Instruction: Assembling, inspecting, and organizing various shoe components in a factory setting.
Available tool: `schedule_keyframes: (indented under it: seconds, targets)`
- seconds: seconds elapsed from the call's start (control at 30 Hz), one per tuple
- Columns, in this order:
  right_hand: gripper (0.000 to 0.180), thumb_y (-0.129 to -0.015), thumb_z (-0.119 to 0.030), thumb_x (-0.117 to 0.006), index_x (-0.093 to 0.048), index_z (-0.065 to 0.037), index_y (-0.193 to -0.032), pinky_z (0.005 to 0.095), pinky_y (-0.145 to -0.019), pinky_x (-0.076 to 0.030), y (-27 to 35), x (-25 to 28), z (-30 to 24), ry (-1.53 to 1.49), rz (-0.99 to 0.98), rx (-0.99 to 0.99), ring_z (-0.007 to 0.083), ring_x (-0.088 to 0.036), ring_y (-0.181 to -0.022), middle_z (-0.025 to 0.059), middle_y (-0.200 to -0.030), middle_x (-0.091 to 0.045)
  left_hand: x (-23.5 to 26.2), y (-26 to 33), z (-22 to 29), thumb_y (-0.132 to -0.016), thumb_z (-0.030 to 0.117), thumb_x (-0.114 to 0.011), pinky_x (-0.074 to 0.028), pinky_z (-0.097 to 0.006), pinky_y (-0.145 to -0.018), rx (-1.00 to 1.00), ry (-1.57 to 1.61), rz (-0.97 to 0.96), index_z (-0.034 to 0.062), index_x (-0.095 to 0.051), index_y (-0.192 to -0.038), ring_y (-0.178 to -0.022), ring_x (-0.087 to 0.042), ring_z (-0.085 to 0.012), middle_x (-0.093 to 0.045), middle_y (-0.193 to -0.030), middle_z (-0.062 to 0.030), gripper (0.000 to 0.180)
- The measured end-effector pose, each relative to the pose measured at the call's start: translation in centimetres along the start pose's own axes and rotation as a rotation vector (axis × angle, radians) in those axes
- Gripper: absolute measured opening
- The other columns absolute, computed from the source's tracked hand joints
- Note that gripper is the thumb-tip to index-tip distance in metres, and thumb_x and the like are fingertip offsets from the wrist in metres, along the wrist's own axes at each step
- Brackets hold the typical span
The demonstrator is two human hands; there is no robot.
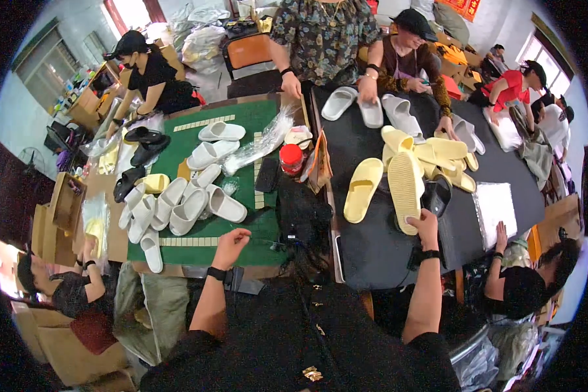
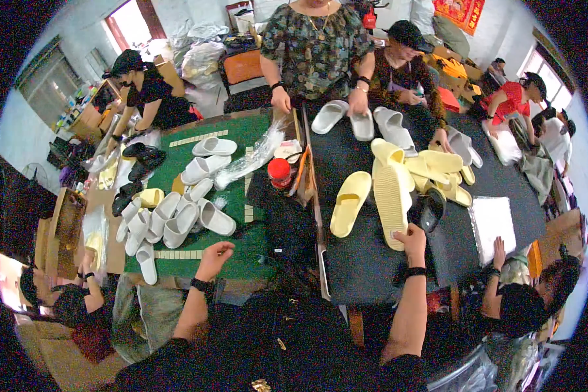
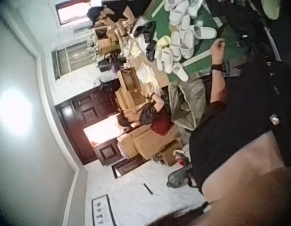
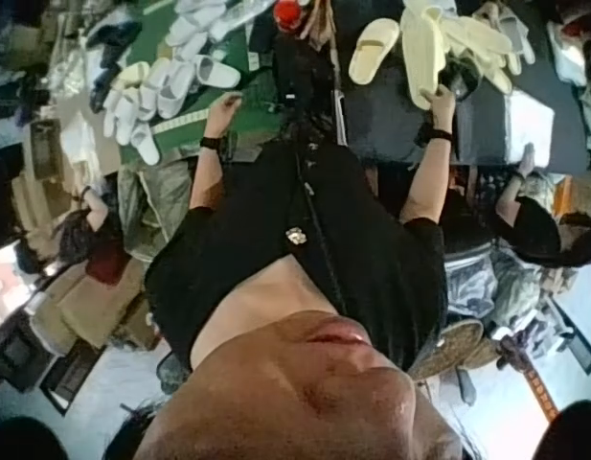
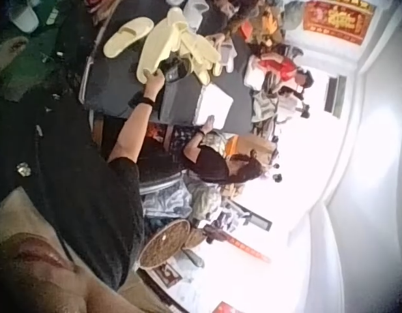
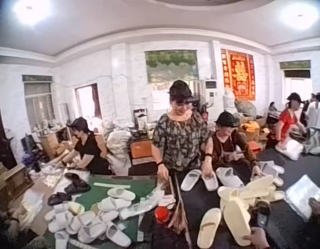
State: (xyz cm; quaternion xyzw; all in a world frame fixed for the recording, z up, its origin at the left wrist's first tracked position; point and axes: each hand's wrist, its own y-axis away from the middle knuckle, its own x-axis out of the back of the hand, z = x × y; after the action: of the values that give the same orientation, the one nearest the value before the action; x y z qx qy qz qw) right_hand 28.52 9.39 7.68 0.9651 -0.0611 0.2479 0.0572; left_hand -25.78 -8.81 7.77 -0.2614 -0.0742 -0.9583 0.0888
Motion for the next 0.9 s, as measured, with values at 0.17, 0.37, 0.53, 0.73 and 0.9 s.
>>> schedule_keyframes:
  seconds: [0.17, 0.37, 0.53, 0.73, 0.9]
  targets:
    - [0.024, -0.059, -0.002, -0.072, -0.056, -0.003, -0.077, 0.0318, -0.058, -0.043, 7.8, 4.3, -8.3, 0.505, 0.325, 0.393, 0.0257, -0.055, -0.068, 0.0083, -0.079, -0.054, -2.6, -2.9, 3.6, -0.083, 0.011, -0.061, -0.047, -0.028, -0.068, -0.095, -0.039, -0.113, 0.0027, -0.062, -0.098, -0.076, -0.061, -0.0149, -0.064, -0.081, -0.0078, 0.017]
    - [0.025, -0.059, 0.009, -0.064, -0.06, -0.004, -0.08, 0.0287, -0.064, -0.047, 12.0, 7.5, -9.5, 0.512, 0.45, 0.533, 0.0228, -0.058, -0.072, 0.0058, -0.084, -0.054, -7.0, -5.6, 7.3, -0.083, 0.008, -0.061, -0.047, -0.027, -0.066, -0.252, 0.072, -0.291, 0.0027, -0.061, -0.099, -0.068, -0.058, -0.0117, -0.061, -0.074, -0.0053, 0.017]
    - [0.029, -0.057, 0.013, -0.056, -0.058, -0.003, -0.081, 0.0282, -0.068, -0.047, 13.8, 9.2, -10.2, 0.46, 0.472, 0.595, 0.0253, -0.058, -0.078, 0.0085, -0.086, -0.053, -10.2, -6.8, 11.0, -0.083, 0.008, -0.062, -0.048, -0.027, -0.069, -0.247, 0.085, -0.462, 0.0023, -0.061, -0.1, -0.073, -0.059, -0.0111, -0.062, -0.078, -0.0059, 0.018]
    - [0.023, -0.062, 0.007, -0.058, -0.059, -0.008, -0.081, 0.0334, -0.062, -0.049, 13.8, 5.4, -7.2, 0.59, 0.521, 0.513, 0.0271, -0.06, -0.071, 0.0074, -0.09, -0.056, -14.0, -7.4, 13.2, -0.085, 0.011, -0.059, -0.048, -0.026, -0.078, -0.288, 0.053, -0.68, 0.0008, -0.061, -0.103, -0.083, -0.059, -0.0108, -0.064, -0.09, -0.0051, 0.021]
    - [0.025, -0.064, 0.003, -0.059, -0.058, -0.01, -0.084, 0.0335, -0.052, -0.048, 12.8, 0.3, -3.2, 0.601, 0.457, 0.586, 0.0232, -0.06, -0.061, 0.0054, -0.096, -0.054, -17.3, -7.3, 12.3, -0.081, 0.01, -0.06, -0.046, -0.03, -0.067, -0.326, 0.044, -0.758, 0.001, -0.057, -0.108, -0.069, -0.059, -0.0133, -0.06, -0.073, -0.0065, 0.028]
